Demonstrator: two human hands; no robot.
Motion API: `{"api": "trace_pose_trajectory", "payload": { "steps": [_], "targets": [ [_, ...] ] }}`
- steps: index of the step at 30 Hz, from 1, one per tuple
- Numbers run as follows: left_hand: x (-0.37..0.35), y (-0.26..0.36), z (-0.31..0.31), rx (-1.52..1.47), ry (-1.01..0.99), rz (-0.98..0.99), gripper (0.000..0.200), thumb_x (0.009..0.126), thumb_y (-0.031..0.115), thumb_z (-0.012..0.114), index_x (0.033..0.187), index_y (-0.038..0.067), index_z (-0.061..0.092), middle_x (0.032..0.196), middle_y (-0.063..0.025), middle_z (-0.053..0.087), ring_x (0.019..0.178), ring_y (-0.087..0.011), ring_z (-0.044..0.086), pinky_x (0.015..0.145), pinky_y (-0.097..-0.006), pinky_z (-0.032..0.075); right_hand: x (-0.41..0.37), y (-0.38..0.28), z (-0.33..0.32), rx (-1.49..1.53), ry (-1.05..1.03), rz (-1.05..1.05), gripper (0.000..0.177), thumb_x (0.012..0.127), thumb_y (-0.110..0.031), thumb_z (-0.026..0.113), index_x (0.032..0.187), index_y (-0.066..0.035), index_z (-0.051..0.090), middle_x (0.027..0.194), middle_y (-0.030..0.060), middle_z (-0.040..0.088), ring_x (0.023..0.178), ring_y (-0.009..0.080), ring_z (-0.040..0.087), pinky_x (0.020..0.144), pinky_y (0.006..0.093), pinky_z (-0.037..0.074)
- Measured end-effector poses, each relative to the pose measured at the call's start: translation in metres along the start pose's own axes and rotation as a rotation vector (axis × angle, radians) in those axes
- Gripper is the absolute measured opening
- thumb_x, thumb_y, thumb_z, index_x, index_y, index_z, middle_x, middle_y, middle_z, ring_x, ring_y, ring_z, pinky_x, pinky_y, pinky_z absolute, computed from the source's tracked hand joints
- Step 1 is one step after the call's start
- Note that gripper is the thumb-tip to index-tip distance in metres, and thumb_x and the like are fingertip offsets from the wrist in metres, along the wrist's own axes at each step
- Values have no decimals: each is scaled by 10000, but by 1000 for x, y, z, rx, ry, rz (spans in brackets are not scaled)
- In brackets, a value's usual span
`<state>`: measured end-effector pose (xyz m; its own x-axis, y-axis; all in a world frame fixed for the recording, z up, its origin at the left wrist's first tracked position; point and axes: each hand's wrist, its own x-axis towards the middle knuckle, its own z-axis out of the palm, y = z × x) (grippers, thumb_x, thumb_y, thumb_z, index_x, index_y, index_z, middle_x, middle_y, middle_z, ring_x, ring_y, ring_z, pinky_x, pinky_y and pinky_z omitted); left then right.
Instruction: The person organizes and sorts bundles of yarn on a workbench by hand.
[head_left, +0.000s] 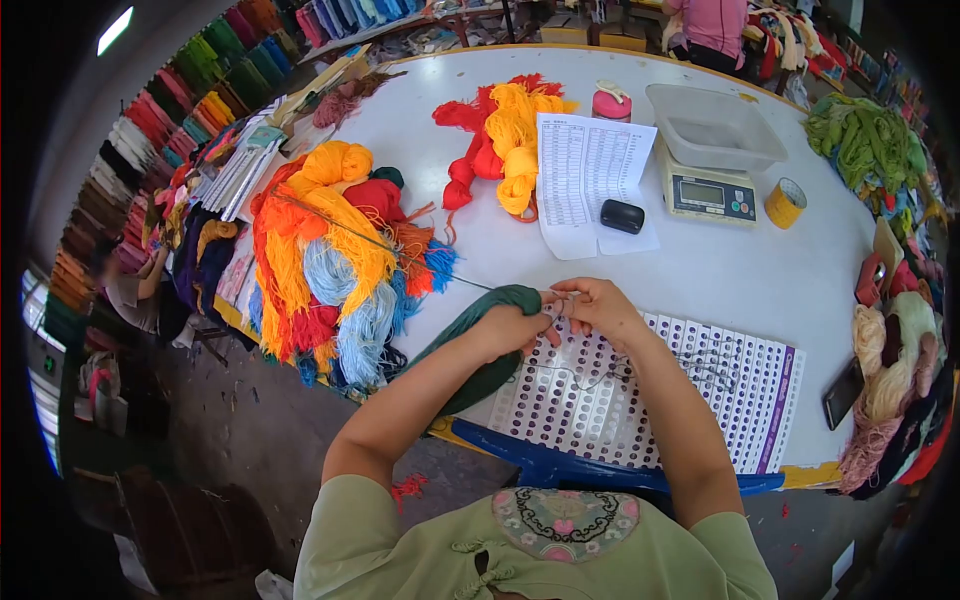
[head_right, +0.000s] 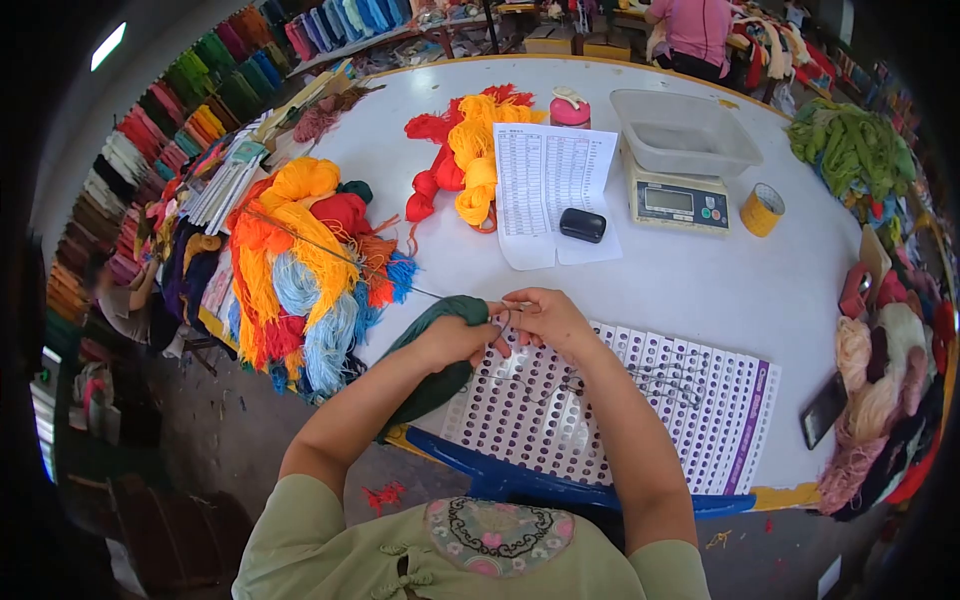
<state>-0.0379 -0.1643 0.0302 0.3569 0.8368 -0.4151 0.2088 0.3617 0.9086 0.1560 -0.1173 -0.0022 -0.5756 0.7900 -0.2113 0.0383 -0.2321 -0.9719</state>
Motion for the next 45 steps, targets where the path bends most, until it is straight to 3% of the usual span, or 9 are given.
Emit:
{"api": "trace_pose_trajectory", "payload": {
  "steps": [6, 8, 12, 14, 19, 23, 25, 28, 45],
  "targets": [
    [4, -28, -34, 1063, 474, 741, 179, 938, 211, 528, 960, 80, 648, 762, -42, 668, 601, -100, 587, 491, -242, 455, 10, 1, 7, -138, 98, 140, 247, 921, -194, 606, 1071, 1, 582, 730, 91, 671, 586, 119, 632, 520, 234, 502],
    [-34, 15, -59, 40, 403, -164, 166, 939, 204, 539, 868, 84, 630, 664, 5, 576, 532, -91, 532, 431, -218, 395, 13, 1, 10, -231, 118, 144, 193, 944, -180, 556, 1026, -5, 569, 732, 102, 676, 591, 135, 645, 529, 249, 523],
    [-94, 38, -175, -763, 163, 103, 168, 942, 162, 533, 782, 113, 538, 576, 74, 379, 426, -25, 314, 345, -184, 210, 15, -1, 13, -273, 132, 168, 186, 959, -172, 520, 1000, 5, 557, 726, 120, 683, 589, 157, 659, 542, 268, 545],
    [-119, 47, -215, -900, 423, 280, 160, 951, 167, 524, 796, 127, 539, 559, 81, 320, 432, -12, 313, 357, -166, 219, 16, -3, 14, -282, 134, 178, 184, 956, -167, 520, 1001, 7, 558, 729, 117, 685, 583, 155, 658, 544, 269, 545],
    [-137, 53, -213, 285, 1322, 161, 203, 949, 246, 556, 998, 61, 623, 621, 10, 601, 450, -62, 389, 415, -232, 316, 14, 1, 13, -345, 148, 126, 195, 943, -176, 538, 1017, 4, 558, 746, 110, 692, 596, 151, 662, 562, 265, 536],
    [-129, 71, -101, 161, 695, 307, 339, 964, 332, 549, 1125, 44, 629, 758, -39, 678, 457, -60, 387, 431, -207, 300, 1, 2, 31, -345, 258, -53, 237, 911, -166, 592, 1086, -11, 559, 766, 95, 690, 595, 135, 640, 570, 247, 511],
    [-116, 66, -64, -112, 411, 465, 533, 950, 482, 517, 1187, 9, 578, 1059, -120, 669, 822, -141, 624, 643, -236, 442, -7, -15, 45, -123, 307, -168, 270, 876, -128, 650, 1118, -33, 577, 801, 54, 662, 602, 89, 580, 560, 227, 483],
    [-94, 64, -26, -390, 62, 530, 873, 876, 703, 373, 1363, -18, 444, 1433, -191, 430, 1343, -276, 408, 1047, -404, 382, -34, -55, 70, 119, 208, -401, 216, 870, -119, 676, 1060, -39, 612, 830, 16, 635, 633, 60, 545, 550, 215, 467],
    [-91, 59, 22, -485, 13, 437, 468, 986, 396, 482, 1237, 5, 539, 1306, -199, 550, 1142, -231, 568, 874, -317, 469, -91, -74, 64, 370, 337, -575, 152, 969, -172, 548, 1075, -63, 555, 919, 28, 633, 778, 135, 614, 810, 305, 506]
  ]
}}
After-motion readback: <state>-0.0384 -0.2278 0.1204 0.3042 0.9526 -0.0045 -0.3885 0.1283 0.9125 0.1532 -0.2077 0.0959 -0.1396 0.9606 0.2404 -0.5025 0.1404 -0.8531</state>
